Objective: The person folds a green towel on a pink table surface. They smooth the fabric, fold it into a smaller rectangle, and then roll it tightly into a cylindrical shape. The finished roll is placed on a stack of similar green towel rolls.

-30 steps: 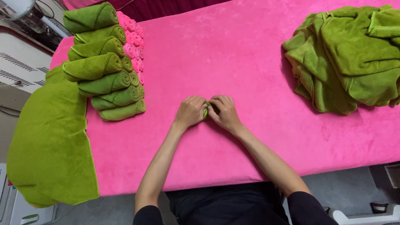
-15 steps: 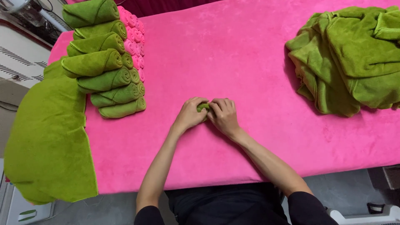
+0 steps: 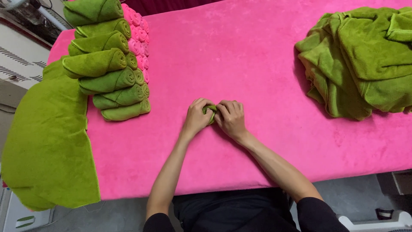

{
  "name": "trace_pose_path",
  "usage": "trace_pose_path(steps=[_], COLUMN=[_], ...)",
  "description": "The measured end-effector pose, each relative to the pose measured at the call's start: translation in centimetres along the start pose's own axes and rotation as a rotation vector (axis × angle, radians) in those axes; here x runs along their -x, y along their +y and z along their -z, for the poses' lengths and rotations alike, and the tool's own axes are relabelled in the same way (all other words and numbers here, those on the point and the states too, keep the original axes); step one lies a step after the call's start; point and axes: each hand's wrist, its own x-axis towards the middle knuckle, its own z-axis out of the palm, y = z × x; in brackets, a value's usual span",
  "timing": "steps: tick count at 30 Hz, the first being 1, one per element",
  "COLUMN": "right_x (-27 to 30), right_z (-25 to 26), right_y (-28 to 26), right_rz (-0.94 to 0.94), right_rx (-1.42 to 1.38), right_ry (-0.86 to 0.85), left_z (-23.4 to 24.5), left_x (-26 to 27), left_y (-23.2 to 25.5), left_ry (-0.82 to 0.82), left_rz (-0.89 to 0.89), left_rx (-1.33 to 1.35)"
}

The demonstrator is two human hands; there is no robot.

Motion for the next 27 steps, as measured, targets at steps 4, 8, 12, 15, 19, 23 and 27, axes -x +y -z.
trace_pose_path(steps=[4, 8, 12, 15, 19, 23, 27], right_x=[0.1, 0.2, 0.5, 1.0, 1.3, 0.7, -0.2], right_z=[0.2, -0.2, -0.9, -1.2, -1.3, -0.8, 1.2], right_y=[0.0, 0.1, 0.7, 1.1, 1.2, 1.6, 1.9], right_rz=[-0.009, -0.017, -0.04, -0.041, -0.04, -0.047, -0.1], right_rx=[-0.029, -0.048, -0.085, -0.1, -0.124, -0.193, -0.401], right_ry=[-0.003, -0.006, -0.026, -0.024, -0.02, -0.043, -0.094], left_z=[0.3, 0.6, -0.9, -2.1, -2.1, -1.4, -1.3], left_x=[0.6, 0.7, 1.6, 2.0, 2.1, 2.0, 2.0], left_y=[0.7, 0.1, 0.4, 0.5, 0.3, 0.6, 0.7], left_ry=[0.038, 0.035, 0.208, 0.325, 0.401, 0.388, 0.349], left_rz=[0.023, 0.102, -0.144, -0.332, -0.458, -0.488, -0.537], left_rx=[0.042, 0.078, -0.169, -0.298, -0.334, -0.323, -0.322])
